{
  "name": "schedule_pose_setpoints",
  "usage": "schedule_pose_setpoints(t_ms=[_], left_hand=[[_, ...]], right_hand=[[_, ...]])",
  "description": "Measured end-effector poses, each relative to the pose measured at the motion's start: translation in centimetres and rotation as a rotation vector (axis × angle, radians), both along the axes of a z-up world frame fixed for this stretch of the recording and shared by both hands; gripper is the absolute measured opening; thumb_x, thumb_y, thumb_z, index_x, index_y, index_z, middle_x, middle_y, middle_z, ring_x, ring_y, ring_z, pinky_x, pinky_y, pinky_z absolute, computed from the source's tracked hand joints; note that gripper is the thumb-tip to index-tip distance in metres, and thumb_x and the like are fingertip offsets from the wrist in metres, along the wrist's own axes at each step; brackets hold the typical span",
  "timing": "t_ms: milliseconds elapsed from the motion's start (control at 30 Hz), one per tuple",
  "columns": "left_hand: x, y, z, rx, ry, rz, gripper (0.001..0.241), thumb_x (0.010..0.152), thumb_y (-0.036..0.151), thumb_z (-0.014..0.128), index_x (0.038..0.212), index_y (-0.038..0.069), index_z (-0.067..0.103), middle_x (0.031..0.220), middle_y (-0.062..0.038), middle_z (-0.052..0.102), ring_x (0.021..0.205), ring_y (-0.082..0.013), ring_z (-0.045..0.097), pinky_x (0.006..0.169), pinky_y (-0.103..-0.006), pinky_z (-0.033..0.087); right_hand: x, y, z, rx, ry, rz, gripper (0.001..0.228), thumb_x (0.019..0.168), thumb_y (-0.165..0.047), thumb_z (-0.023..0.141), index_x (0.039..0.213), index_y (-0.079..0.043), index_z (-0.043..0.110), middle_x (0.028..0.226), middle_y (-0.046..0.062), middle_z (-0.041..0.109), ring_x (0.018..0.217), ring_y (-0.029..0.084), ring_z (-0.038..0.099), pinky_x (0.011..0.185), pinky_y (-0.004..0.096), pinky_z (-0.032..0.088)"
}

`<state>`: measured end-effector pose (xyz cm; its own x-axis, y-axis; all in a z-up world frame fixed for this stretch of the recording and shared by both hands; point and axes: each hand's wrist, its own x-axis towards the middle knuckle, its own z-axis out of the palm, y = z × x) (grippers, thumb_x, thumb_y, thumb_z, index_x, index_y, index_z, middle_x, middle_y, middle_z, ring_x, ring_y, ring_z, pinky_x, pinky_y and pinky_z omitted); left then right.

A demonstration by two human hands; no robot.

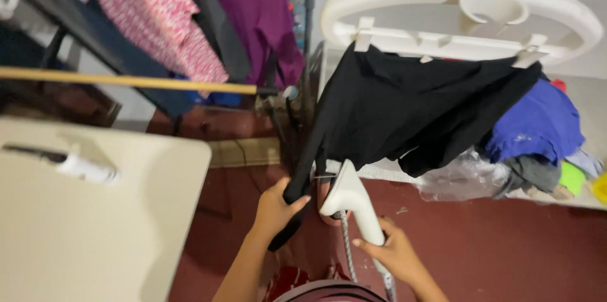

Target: The person folds a gray t-shirt on a white table and places it on a stack of other clothes. Then, the person picks up a black t-shirt, hangs it on a garment steamer, and uses the steamer to remove wrinkles from the fabric.

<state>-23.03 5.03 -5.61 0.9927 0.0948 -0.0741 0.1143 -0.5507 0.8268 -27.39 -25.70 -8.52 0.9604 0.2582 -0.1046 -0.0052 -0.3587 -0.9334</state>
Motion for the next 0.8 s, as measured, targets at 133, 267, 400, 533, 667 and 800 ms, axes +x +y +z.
schedule_pose_setpoints(t_ms=[133, 267, 400, 533, 667, 800], left_hand=[[-6.0, -0.3, -2.2, -0.022, -0.077, 0.089, 0.048, 0.075, 0.03, 0.088, 0.108, 0.002, 0.066, 0.089, -0.019, 0.074, 0.08, -0.0333, 0.074, 0.07, -0.041, 0.056], [-10.5, -0.9, -3.2, -0.142, -0.052, 0.099, 0.043, 0.073, 0.022, 0.082, 0.108, 0.0, 0.069, 0.09, -0.018, 0.076, 0.08, -0.0292, 0.076, 0.07, -0.0394, 0.058], [-11.9, -1.1, -7.1, -0.253, -0.024, 0.119, 0.034, 0.076, 0.025, 0.083, 0.098, 0.0, 0.076, 0.084, -0.017, 0.08, 0.077, -0.0236, 0.079, 0.069, -0.0375, 0.059], [-12.8, -1.0, -8.5, -0.16, 0.165, 0.067, 0.036, 0.078, 0.03, 0.086, 0.087, -0.003, 0.075, 0.074, -0.017, 0.076, 0.066, -0.0227, 0.075, 0.063, -0.0371, 0.057], [-13.2, -0.2, -7.7, -0.389, 0.239, -0.152, 0.032, 0.084, 0.029, 0.083, 0.091, -0.002, 0.077, 0.076, -0.008, 0.076, 0.066, -0.0135, 0.068, 0.062, -0.0335, 0.056], [-13.9, 1.7, -6.7, -0.444, 0.174, -0.356, 0.029, 0.085, 0.027, 0.083, 0.097, 0.001, 0.077, 0.081, -0.001, 0.078, 0.073, -0.0086, 0.071, 0.067, -0.0297, 0.057]], right_hand=[[-1.1, 1.8, 1.3, -0.001, 0.419, 0.084, 0.063, 0.077, -0.029, 0.084, 0.129, -0.001, 0.062, 0.08, 0.011, 0.07, 0.064, 0.018, 0.065, 0.059, 0.034, 0.055], [-2.5, 4.0, 0.5, -0.136, 0.436, 0.297, 0.061, 0.089, -0.042, 0.069, 0.134, -0.004, 0.055, 0.087, 0.01, 0.073, 0.07, 0.017, 0.07, 0.064, 0.031, 0.057], [-3.4, 6.3, 0.2, -0.156, 0.419, 0.24, 0.07, 0.09, -0.041, 0.067, 0.145, -0.007, 0.04, 0.091, 0.014, 0.072, 0.075, 0.022, 0.068, 0.068, 0.037, 0.057], [2.0, 7.0, -0.9, -0.133, -0.053, 0.228, 0.052, 0.093, -0.04, 0.072, 0.127, -0.002, 0.061, 0.1, 0.014, 0.077, 0.087, 0.02, 0.074, 0.077, 0.035, 0.057], [6.8, 9.4, 9.4, -0.141, -0.019, -0.14, 0.045, 0.094, -0.039, 0.065, 0.12, -0.004, 0.058, 0.084, 0.013, 0.073, 0.066, 0.022, 0.071, 0.059, 0.038, 0.056], [8.4, 11.4, 13.5, -0.051, 0.046, -0.297, 0.045, 0.096, -0.043, 0.062, 0.119, -0.004, 0.056, 0.073, 0.014, 0.066, 0.054, 0.023, 0.065, 0.051, 0.039, 0.054]])
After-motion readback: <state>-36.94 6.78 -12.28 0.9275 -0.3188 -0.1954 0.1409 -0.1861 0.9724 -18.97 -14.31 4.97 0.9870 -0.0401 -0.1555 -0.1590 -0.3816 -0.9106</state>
